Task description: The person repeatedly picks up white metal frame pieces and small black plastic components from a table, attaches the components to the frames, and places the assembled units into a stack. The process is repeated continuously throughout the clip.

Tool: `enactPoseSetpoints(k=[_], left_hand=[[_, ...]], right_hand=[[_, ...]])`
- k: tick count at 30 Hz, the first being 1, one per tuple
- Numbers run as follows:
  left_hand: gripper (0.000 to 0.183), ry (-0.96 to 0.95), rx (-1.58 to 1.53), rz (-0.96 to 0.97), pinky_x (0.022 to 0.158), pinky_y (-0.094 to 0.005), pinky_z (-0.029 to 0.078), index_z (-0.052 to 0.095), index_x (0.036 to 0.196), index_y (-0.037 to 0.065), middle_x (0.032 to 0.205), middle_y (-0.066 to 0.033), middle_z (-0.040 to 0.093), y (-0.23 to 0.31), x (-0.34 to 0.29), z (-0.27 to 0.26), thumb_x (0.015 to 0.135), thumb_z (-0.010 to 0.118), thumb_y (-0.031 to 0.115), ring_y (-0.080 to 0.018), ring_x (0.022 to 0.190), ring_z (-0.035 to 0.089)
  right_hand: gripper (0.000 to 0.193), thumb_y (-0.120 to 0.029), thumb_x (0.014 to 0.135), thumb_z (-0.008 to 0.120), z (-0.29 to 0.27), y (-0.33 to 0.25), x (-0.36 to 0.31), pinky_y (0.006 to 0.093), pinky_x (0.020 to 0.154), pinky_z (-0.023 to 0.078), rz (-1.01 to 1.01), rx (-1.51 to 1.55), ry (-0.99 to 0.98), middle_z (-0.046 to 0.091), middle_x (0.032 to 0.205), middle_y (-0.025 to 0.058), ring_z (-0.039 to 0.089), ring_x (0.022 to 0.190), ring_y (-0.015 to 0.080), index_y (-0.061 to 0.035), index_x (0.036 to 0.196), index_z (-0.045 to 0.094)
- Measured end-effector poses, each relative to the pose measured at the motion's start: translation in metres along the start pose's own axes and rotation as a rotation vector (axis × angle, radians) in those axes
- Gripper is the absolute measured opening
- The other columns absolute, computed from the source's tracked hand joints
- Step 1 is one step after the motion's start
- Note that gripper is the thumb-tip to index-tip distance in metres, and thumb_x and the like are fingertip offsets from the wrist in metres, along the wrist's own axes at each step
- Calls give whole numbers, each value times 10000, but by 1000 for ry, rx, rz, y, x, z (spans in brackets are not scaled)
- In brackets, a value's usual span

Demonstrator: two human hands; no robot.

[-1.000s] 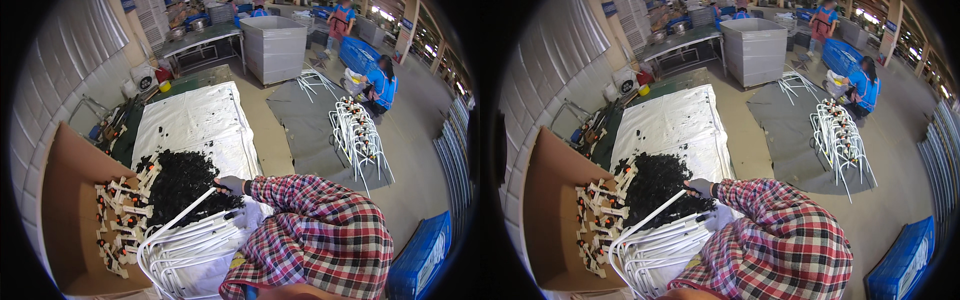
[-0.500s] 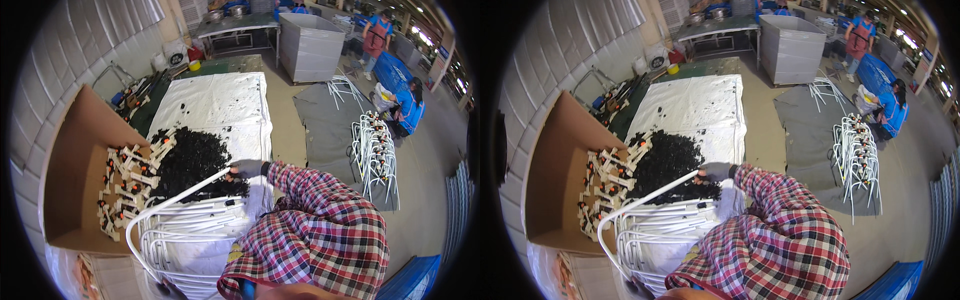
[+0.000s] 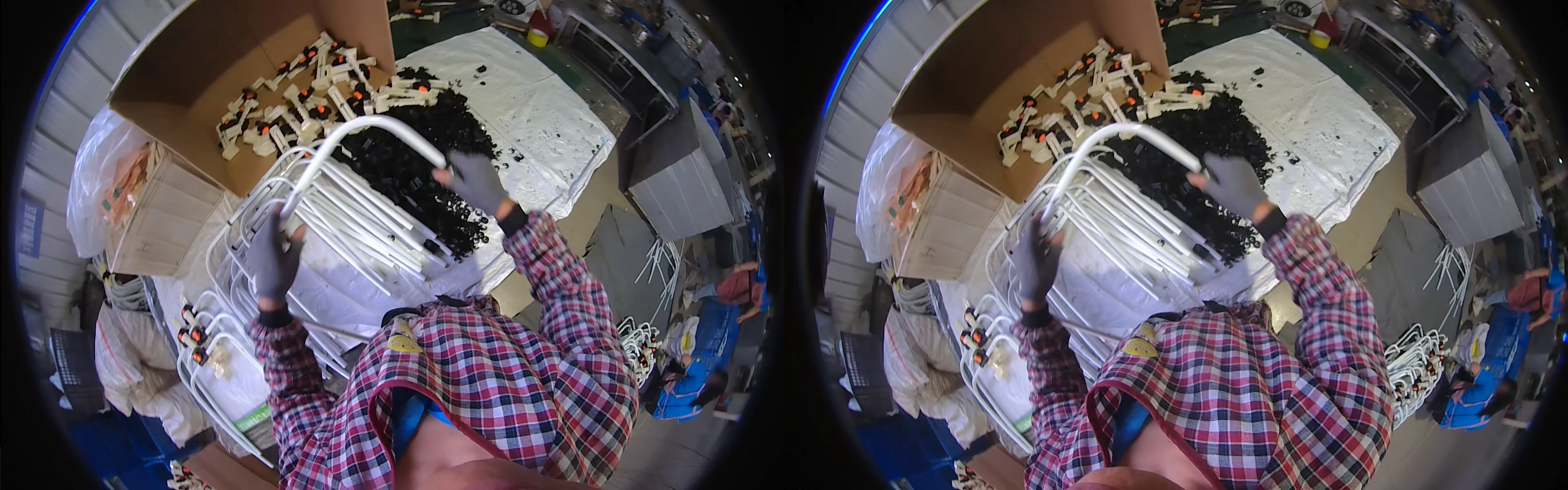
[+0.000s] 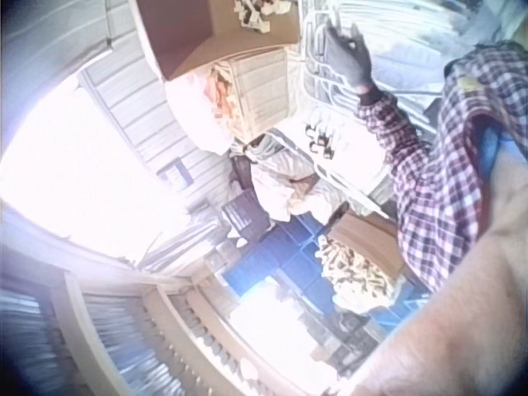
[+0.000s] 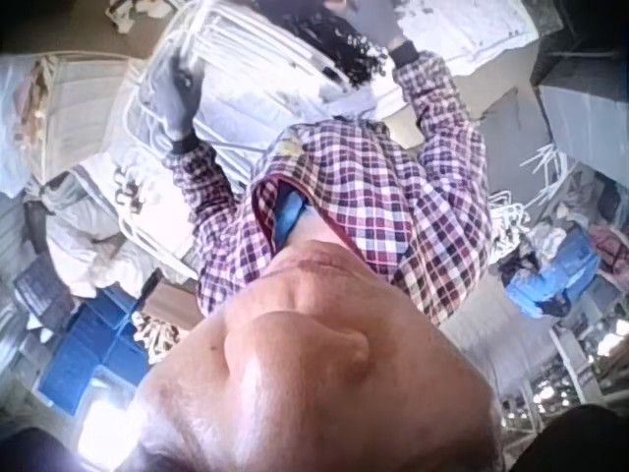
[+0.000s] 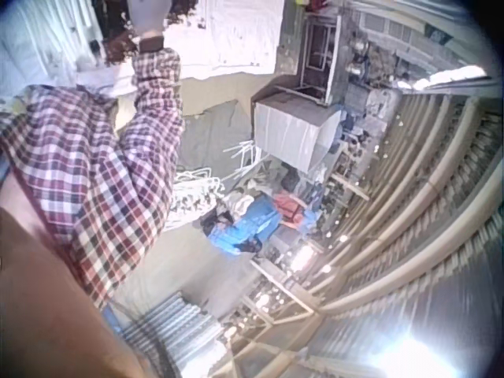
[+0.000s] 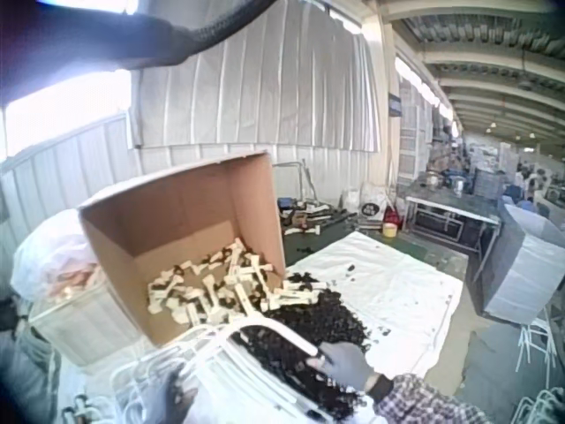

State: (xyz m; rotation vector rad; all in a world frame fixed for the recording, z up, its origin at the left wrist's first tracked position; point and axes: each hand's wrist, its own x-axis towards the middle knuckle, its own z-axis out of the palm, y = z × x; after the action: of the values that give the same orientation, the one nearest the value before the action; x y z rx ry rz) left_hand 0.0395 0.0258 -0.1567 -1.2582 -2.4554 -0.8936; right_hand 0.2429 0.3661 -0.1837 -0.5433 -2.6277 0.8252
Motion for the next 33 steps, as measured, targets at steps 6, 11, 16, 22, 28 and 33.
enactPoseSetpoints(k=[6,11,16,22,28,33], left_hand=[[600,-155,50,149,553,-382,482,440,1421,84,735,-112,646,44,73,62,936,638,375,-293,620,645],[456,-206,-303,-5,582,-414,475,502,1365,63,765,-164,665,38,81,80,978,575,293,-363,690,649],[357,-257,-219,-385,672,-334,496,609,1271,84,862,-146,698,-29,77,89,969,603,275,-277,774,680],[419,-171,-296,-646,675,-242,452,594,1323,69,778,-8,584,-85,31,55,924,665,175,-90,706,529],[352,-24,-279,-753,714,-246,476,629,1231,-2,897,-52,683,-112,-17,34,923,684,162,-92,794,600],[358,16,-253,-715,694,-237,457,616,1221,-31,839,-5,643,-112,-22,9,983,625,236,-80,753,552]], right_hand=[[249,-364,783,696,11,-46,127,383,718,473,-824,-259,323,610,671,58,619,687,265,-131,840,628],[266,-379,793,705,62,-77,128,375,769,481,-908,-150,46,670,778,59,640,768,271,-122,853,676],[391,-407,839,701,88,20,255,399,845,506,-173,400,180,674,1019,142,648,974,299,-115,1098,686],[449,-485,829,670,174,151,357,455,1001,463,315,42,46,598,1246,196,578,1155,373,-134,1108,690],[412,-426,754,718,203,156,333,438,799,545,143,24,-63,697,881,199,676,890,373,-41,900,703],[225,-251,805,761,177,212,235,338,666,506,329,513,-219,687,803,70,667,744,208,-53,853,665]])
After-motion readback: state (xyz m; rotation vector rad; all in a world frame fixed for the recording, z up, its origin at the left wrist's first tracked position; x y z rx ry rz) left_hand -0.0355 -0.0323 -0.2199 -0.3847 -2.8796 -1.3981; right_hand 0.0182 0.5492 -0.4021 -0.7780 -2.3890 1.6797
